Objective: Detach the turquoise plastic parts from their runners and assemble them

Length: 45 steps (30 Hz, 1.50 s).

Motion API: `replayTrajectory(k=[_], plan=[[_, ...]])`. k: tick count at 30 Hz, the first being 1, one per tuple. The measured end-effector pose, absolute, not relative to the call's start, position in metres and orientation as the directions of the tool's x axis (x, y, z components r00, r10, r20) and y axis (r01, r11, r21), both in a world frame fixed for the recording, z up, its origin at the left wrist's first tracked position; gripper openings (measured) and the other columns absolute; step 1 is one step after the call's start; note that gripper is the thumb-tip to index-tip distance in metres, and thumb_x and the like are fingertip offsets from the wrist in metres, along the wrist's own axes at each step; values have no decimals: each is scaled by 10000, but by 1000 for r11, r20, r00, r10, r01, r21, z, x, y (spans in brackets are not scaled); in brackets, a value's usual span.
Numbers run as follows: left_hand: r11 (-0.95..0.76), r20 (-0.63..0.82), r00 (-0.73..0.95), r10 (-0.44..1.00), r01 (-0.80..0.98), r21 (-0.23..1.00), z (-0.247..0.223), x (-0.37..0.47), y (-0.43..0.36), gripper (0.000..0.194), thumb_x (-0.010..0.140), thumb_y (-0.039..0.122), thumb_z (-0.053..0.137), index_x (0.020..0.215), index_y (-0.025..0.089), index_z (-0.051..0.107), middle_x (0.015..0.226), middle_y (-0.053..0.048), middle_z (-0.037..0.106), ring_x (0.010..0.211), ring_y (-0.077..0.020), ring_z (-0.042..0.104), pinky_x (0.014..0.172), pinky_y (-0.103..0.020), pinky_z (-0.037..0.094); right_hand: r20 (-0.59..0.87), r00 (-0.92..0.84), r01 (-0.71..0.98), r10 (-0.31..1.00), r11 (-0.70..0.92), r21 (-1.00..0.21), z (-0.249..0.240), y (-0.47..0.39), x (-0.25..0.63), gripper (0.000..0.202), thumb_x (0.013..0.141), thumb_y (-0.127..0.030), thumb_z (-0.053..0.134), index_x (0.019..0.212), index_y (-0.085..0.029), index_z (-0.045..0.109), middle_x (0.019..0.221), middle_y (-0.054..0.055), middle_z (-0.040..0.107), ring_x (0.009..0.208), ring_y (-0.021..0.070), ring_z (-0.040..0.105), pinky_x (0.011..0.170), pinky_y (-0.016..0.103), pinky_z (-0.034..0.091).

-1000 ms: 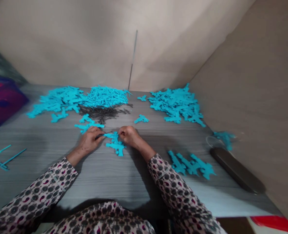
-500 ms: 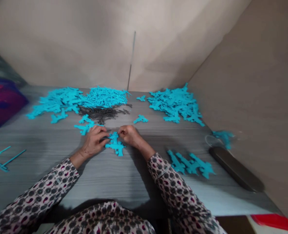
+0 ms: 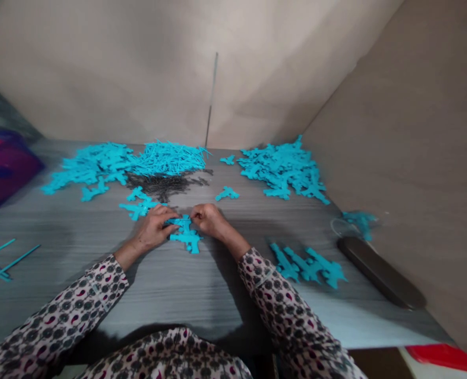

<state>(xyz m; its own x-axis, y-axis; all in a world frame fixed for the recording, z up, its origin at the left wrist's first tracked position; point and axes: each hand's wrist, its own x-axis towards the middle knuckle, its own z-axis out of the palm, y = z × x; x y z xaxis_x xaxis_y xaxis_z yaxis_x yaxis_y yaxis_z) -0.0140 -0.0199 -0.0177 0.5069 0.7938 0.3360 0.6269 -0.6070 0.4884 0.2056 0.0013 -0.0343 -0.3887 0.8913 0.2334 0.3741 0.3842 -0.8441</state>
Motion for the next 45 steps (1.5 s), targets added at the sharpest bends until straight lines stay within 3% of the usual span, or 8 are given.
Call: replayTrajectory(k=[7,15,26,41,45], plan=[[-623,361,510,780,579,526,-23,-14,-17,182,843,180,638,1006,172,718,908,-70,672,912,-221,604,862,-404,462,242,-393,399,887,402,-824,-33,0,206,115,712,-115,570,621,-160,624,576,-13,580,527,99,486,521,204,365],[-519,298,429,853,631,577,-19,-5,-21,286,727,47,606,948,173,735,869,-54,673,891,-215,616,836,-373,464,256,-408,395,876,423,-816,-36,2,209,116,708,-113,576,609,-158,616,578,-14,574,525,96,483,516,198,351],[-548,345,427,836,621,560,-18,-14,-23,358,703,44,609,1011,189,718,958,-60,693,958,-229,602,898,-388,460,201,-417,409,886,381,-829,-37,6,208,131,709,-103,576,623,-160,656,613,11,653,568,129,565,558,218,407],[-561,343,444,828,651,511,-18,-19,-23,288,727,68,602,957,177,737,944,-67,703,946,-238,610,893,-410,471,192,-418,468,888,392,-792,-31,2,205,132,649,-52,538,581,-155,584,551,-32,550,512,86,458,501,191,320],[-574,369,440,819,620,535,-20,-20,-21,224,802,101,577,933,181,741,914,-71,711,916,-225,624,865,-390,478,196,-411,486,890,396,-780,-30,0,204,128,634,-52,529,577,-155,579,557,-29,549,513,85,452,513,193,320]])
